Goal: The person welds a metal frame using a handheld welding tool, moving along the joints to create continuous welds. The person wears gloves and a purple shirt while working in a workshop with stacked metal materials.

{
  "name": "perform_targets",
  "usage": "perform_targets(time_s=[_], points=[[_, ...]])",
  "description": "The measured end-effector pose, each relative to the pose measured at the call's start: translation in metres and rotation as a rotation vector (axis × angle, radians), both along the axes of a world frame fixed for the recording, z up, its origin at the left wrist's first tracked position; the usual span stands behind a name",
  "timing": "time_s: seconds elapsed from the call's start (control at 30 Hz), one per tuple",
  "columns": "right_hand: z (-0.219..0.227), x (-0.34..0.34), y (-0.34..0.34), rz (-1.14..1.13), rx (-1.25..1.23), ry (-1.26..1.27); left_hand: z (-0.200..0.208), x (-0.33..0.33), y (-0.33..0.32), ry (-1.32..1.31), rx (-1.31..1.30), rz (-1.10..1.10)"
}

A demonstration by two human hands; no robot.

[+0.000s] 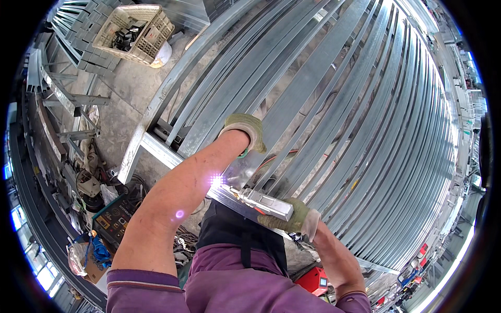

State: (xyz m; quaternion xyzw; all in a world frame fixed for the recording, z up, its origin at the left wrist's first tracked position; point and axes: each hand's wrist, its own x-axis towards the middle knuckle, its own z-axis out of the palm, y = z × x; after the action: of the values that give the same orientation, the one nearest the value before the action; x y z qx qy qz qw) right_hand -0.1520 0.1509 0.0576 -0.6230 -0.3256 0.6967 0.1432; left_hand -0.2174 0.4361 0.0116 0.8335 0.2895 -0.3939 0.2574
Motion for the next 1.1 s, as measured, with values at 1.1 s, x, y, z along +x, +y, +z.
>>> perform_targets(time_s=[1.1], points=[[-0.0044, 0.007, -0.0013, 0.043, 0.017, -0.051, 0.0005, 0.0039, 0.0002, 0.026, -0.006, -0.019]])
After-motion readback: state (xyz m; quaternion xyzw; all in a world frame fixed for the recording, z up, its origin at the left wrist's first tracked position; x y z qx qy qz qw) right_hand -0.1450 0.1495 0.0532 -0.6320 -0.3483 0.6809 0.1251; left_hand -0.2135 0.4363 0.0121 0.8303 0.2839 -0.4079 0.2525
